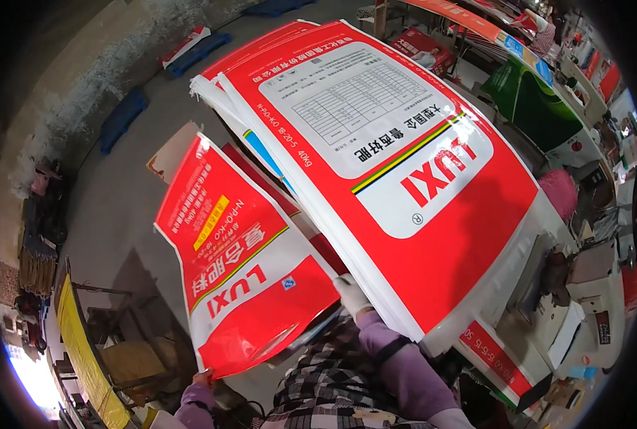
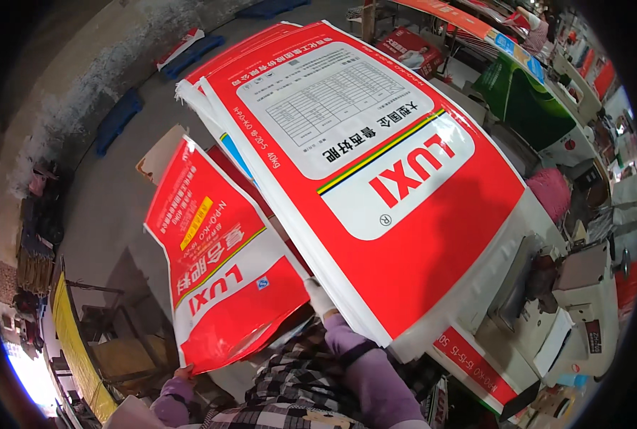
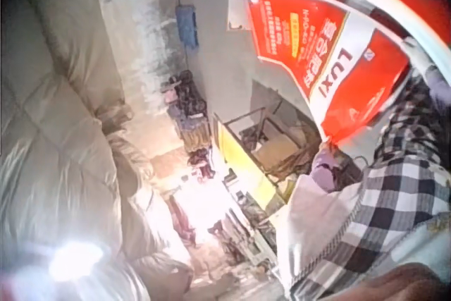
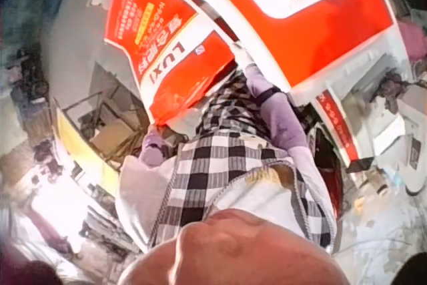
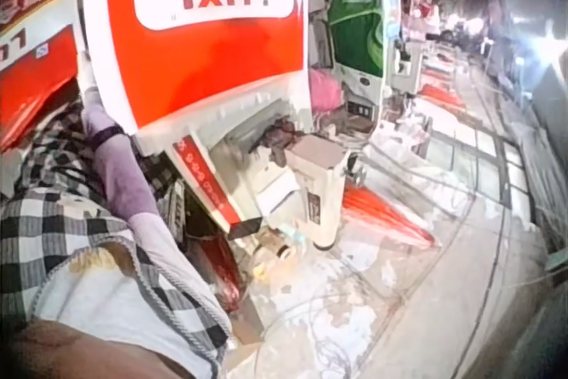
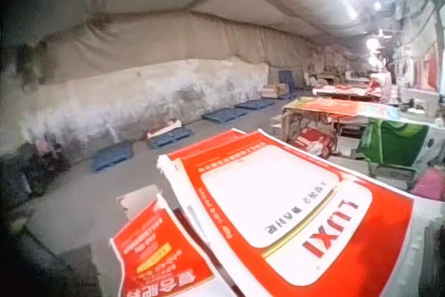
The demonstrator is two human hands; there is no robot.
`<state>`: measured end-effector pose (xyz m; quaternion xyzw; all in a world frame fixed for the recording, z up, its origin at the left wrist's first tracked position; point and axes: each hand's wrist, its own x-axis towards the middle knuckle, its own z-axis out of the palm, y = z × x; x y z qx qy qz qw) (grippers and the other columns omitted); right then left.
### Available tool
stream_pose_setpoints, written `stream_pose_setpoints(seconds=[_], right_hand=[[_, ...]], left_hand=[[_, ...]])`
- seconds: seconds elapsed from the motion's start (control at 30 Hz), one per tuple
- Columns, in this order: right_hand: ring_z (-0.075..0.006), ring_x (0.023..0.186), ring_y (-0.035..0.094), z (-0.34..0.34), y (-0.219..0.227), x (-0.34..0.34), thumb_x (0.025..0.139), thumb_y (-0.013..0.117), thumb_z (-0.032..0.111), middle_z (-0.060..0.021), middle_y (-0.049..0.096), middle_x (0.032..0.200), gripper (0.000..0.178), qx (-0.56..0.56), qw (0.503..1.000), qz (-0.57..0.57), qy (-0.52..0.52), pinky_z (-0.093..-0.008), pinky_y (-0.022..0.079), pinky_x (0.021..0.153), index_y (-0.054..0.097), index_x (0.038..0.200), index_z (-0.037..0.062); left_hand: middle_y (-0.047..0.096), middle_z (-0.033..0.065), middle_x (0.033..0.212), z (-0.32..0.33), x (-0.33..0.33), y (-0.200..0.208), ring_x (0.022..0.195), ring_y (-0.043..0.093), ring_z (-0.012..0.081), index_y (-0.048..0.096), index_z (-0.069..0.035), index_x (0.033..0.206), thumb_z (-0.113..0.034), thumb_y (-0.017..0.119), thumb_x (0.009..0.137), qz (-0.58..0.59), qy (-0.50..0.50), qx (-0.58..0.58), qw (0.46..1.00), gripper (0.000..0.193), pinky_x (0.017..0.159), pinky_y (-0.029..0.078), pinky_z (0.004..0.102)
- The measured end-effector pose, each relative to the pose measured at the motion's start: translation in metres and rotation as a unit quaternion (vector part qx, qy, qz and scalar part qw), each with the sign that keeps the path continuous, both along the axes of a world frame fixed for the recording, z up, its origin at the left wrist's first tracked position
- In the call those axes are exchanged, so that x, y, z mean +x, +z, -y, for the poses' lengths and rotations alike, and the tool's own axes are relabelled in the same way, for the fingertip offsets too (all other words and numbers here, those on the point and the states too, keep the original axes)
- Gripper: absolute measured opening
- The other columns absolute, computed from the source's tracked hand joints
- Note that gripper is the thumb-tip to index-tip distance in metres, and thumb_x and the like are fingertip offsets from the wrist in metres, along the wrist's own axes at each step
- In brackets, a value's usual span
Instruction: Sewing the bottom or side seams of large industrial fertilizer bags using a sewing machine.
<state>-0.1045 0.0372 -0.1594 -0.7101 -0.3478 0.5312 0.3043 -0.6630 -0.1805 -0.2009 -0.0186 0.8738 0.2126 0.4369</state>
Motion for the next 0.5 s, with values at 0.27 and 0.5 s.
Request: stream_pose_setpoints(seconds=[0.27, 0.5], right_hand=[[-0.0274, 0.080, 0.063, 0.030, -0.019, 0.027, 0.088, 0.057, 0.027, -0.0129, 0.067, 0.087, 0.027, 0.043, 0.996, 0.004, -0.084, -0.0361, 0.050, 0.074, 0.066, 0.099, 0.0041], [-0.0255, 0.085, 0.062, 0.087, -0.010, 0.045, 0.089, 0.057, 0.023, -0.0112, 0.067, 0.091, 0.024, 0.139, 0.990, 0.000, -0.025, -0.0340, 0.049, 0.078, 0.065, 0.101, 0.0048]], left_hand=[[0.048, -0.0022, 0.059, -0.053, 0.086, -0.042, 0.042, 0.034, 0.0122, 0.052, -0.019, 0.081, -0.027, 0.072, 0.082, 0.154, 0.069, 0.093, 0.981, 0.022, 0.040, 0.026, 0.0258], [0.057, 0.0198, 0.120, -0.049, 0.059, -0.078, 0.110, 0.054, 0.0358, 0.047, -0.002, 0.131, -0.036, 0.067, 0.084, -0.425, -0.362, -0.049, 0.828, 0.062, 0.091, 0.047, 0.0398]])
